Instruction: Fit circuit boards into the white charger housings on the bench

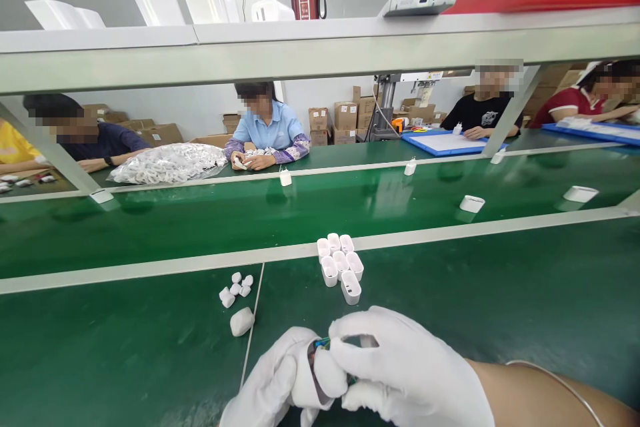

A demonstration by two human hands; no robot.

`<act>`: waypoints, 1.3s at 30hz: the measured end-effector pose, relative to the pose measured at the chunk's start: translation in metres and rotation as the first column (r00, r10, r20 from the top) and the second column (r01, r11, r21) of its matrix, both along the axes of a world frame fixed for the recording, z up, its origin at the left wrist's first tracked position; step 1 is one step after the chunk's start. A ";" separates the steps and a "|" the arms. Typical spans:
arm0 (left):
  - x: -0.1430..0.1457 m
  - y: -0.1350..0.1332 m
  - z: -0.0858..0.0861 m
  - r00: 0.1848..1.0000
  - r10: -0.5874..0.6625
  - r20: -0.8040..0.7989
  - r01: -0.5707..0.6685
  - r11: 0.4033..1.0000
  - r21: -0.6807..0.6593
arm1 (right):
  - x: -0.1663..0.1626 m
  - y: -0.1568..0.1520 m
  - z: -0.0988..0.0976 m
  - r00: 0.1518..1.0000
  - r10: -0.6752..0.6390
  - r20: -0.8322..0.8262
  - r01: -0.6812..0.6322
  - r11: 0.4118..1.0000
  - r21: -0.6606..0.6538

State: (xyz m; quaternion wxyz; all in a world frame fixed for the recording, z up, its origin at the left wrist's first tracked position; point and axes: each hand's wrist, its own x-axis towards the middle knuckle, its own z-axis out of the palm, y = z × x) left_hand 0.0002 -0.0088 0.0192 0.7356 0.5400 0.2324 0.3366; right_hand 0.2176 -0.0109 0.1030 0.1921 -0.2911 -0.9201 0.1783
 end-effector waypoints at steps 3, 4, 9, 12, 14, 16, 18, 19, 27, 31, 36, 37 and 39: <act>0.000 0.000 0.001 1.000 0.002 -0.004 -0.002 1.000 0.002 | 0.002 0.000 0.000 0.998 0.015 -0.053 -0.019 0.998 -0.060; 0.000 0.000 0.001 1.000 0.003 -0.008 -0.003 1.000 -0.001 | 0.003 0.000 0.000 0.998 0.030 -0.063 -0.035 0.995 -0.091; 0.001 -0.001 0.002 1.000 0.019 -0.008 -0.020 1.000 -0.020 | 0.003 0.000 0.005 0.996 0.085 -0.017 -0.085 0.995 -0.059; 0.000 -0.002 0.002 0.999 0.033 -0.022 -0.033 0.999 -0.011 | 0.002 0.001 0.008 0.995 0.080 0.057 -0.077 0.996 -0.050; -0.001 -0.002 0.001 0.999 0.013 -0.050 -0.013 1.000 -0.002 | 0.001 0.001 0.008 0.993 0.100 0.067 -0.096 0.993 -0.068; -0.001 -0.002 0.000 0.998 0.001 -0.070 -0.001 1.000 -0.003 | 0.000 0.002 0.004 0.992 0.117 0.054 -0.112 0.990 -0.084; 0.000 -0.002 0.000 0.998 0.019 -0.066 -0.020 1.000 -0.011 | 0.000 0.000 -0.004 0.994 0.107 0.038 -0.103 0.991 -0.091; 0.000 -0.002 0.000 0.998 0.030 -0.059 -0.031 0.999 -0.014 | 0.000 -0.001 -0.009 0.997 0.076 0.029 -0.073 0.994 -0.082; -0.003 -0.004 -0.007 0.998 0.000 -0.068 -0.001 1.000 -0.021 | -0.003 -0.002 -0.016 0.996 0.066 0.058 -0.059 0.993 -0.104; -0.004 -0.007 -0.008 0.996 0.028 -0.080 -0.032 0.999 -0.042 | -0.008 -0.001 -0.001 0.984 0.031 0.176 -0.038 0.999 0.035; 0.001 -0.008 0.004 0.998 0.054 0.031 -0.050 0.992 -0.117 | -0.022 -0.002 0.004 0.956 -0.204 0.209 0.238 0.960 -0.150; 0.002 -0.008 0.005 0.999 0.040 0.023 -0.036 0.991 -0.129 | -0.024 -0.003 0.002 0.938 -0.289 0.194 0.323 0.930 -0.175; 0.003 -0.006 0.007 0.998 0.028 -0.055 -0.032 0.997 -0.073 | -0.023 -0.005 -0.006 0.943 -0.307 0.128 0.327 0.927 -0.184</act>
